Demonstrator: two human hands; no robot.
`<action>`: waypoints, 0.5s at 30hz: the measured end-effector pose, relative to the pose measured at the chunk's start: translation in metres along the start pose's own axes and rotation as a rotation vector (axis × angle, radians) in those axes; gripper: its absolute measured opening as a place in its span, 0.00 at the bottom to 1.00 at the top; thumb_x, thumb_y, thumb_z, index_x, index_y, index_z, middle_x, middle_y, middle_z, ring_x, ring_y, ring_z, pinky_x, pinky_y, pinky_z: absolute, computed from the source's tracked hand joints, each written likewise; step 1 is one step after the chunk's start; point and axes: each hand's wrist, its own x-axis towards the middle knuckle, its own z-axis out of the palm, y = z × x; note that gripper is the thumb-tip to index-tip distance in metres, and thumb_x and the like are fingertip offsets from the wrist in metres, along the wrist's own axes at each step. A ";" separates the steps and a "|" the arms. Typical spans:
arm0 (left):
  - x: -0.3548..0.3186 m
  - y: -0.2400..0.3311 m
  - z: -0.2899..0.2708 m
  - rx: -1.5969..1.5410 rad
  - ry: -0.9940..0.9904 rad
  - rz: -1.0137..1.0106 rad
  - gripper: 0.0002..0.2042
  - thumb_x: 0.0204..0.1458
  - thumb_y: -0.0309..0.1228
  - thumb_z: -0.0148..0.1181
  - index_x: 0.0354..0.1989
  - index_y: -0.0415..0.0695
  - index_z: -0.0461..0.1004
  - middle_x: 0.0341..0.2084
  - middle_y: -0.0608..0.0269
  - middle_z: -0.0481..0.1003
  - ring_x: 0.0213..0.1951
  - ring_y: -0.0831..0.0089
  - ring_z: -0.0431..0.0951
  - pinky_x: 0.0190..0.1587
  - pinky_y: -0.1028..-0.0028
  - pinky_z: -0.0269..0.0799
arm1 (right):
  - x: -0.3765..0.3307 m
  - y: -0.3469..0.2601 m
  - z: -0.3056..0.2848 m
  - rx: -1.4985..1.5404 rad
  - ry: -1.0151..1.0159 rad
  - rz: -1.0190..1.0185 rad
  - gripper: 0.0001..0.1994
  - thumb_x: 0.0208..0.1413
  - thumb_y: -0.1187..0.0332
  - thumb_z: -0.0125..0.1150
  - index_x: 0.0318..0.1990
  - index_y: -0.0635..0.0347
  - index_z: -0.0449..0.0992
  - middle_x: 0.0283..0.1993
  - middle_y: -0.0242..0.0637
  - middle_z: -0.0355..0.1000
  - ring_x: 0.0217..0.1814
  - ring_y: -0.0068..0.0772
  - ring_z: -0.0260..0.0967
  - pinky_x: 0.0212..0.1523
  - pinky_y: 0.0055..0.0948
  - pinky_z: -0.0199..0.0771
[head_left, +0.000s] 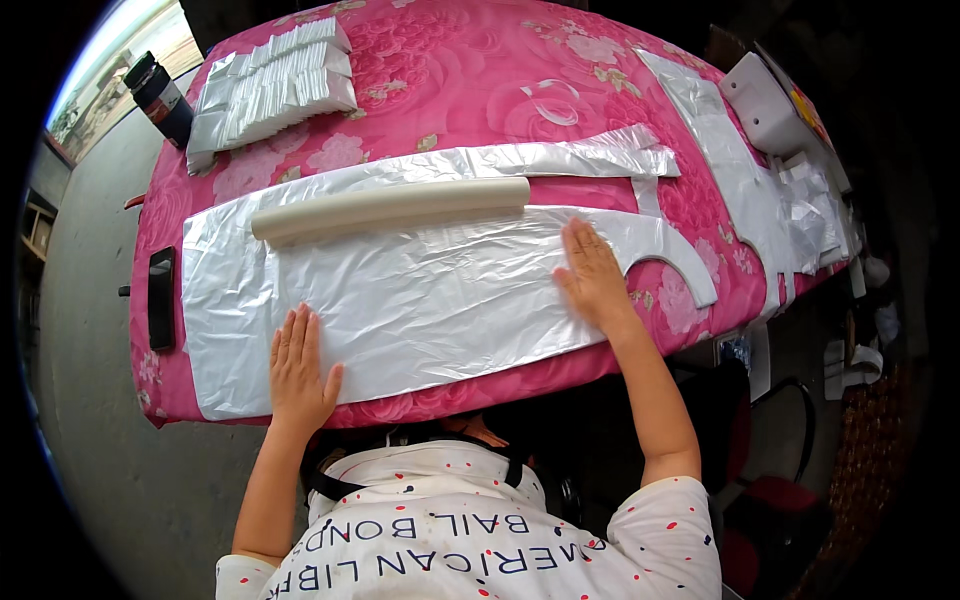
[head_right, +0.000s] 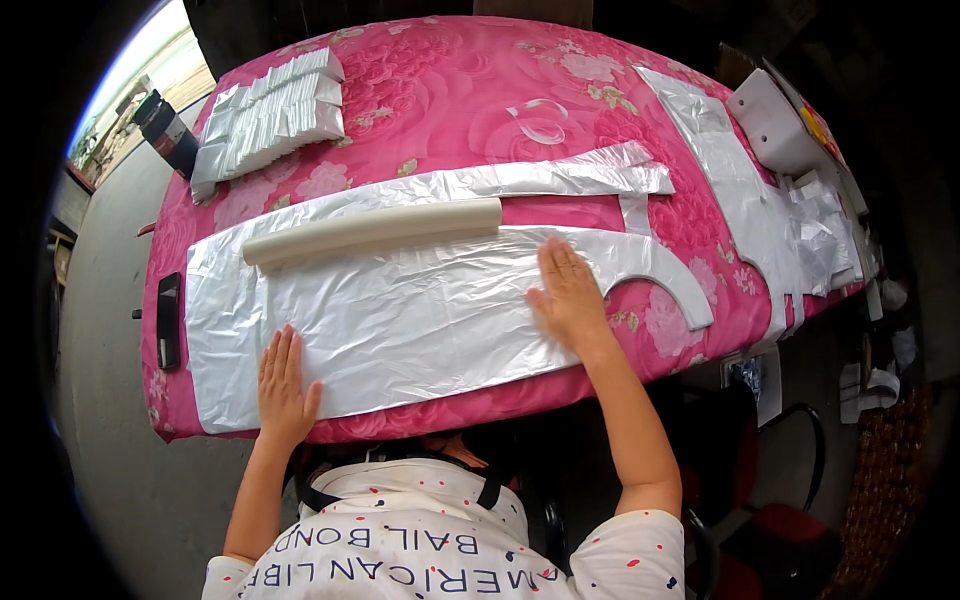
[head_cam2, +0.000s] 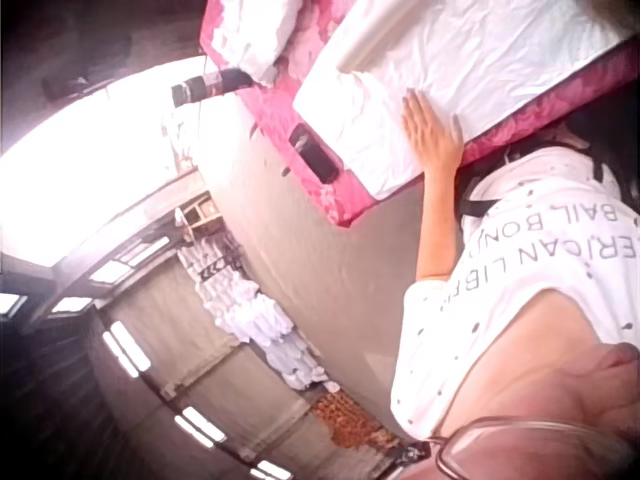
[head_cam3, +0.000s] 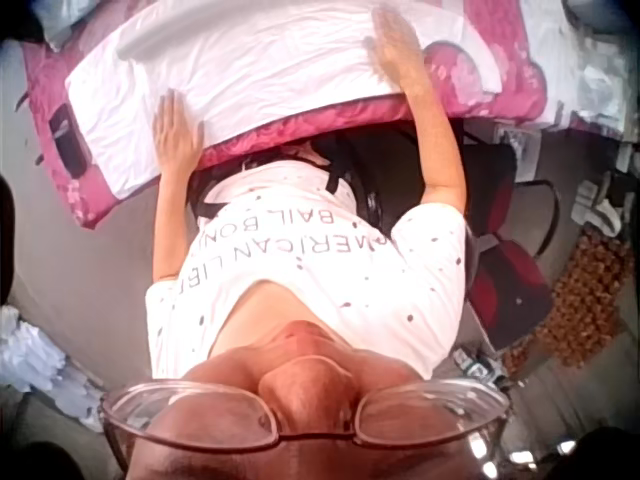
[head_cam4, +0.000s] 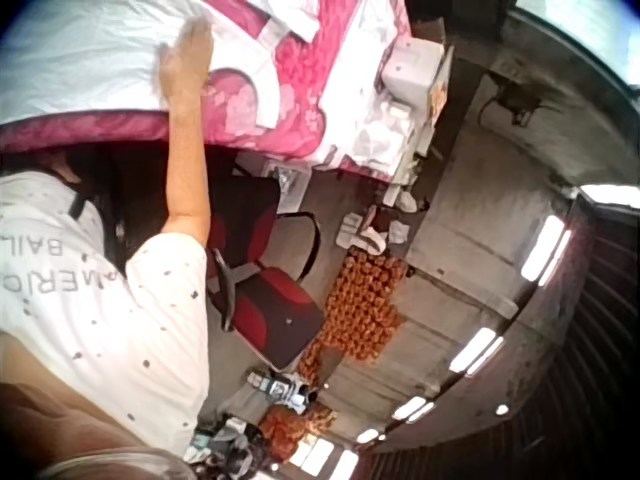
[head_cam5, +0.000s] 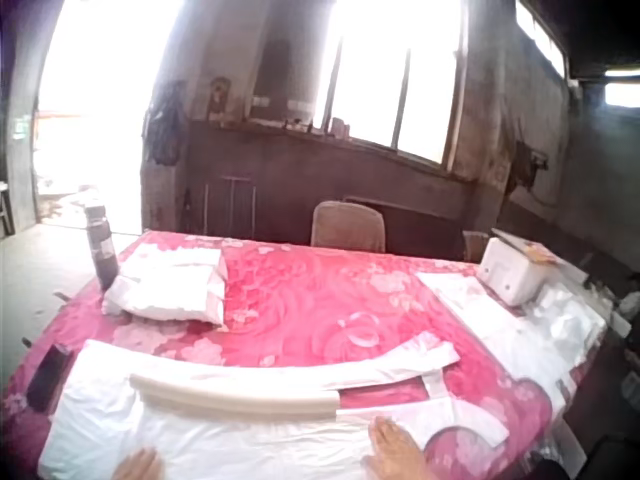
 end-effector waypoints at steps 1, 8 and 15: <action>0.001 0.000 0.000 0.001 0.003 0.004 0.32 0.49 0.39 0.49 0.63 0.38 0.50 0.64 0.51 0.50 0.66 0.57 0.46 0.65 0.60 0.39 | -0.006 0.031 -0.001 -0.012 0.046 0.046 0.31 0.57 0.54 0.43 0.63 0.65 0.52 0.67 0.48 0.47 0.69 0.45 0.42 0.67 0.37 0.40; 0.001 -0.001 0.000 0.002 0.005 0.008 0.32 0.49 0.40 0.50 0.62 0.38 0.52 0.63 0.51 0.51 0.65 0.56 0.48 0.65 0.59 0.40 | -0.063 0.173 -0.005 -0.067 0.212 0.353 0.25 0.59 0.63 0.40 0.61 0.67 0.56 0.65 0.50 0.52 0.67 0.49 0.47 0.66 0.38 0.44; -0.001 0.000 0.000 -0.018 0.041 0.011 0.32 0.48 0.40 0.52 0.60 0.37 0.54 0.62 0.50 0.53 0.64 0.55 0.50 0.64 0.57 0.42 | -0.064 0.165 -0.006 -0.072 0.320 0.396 0.20 0.57 0.69 0.42 0.55 0.68 0.65 0.59 0.50 0.60 0.63 0.48 0.54 0.63 0.35 0.51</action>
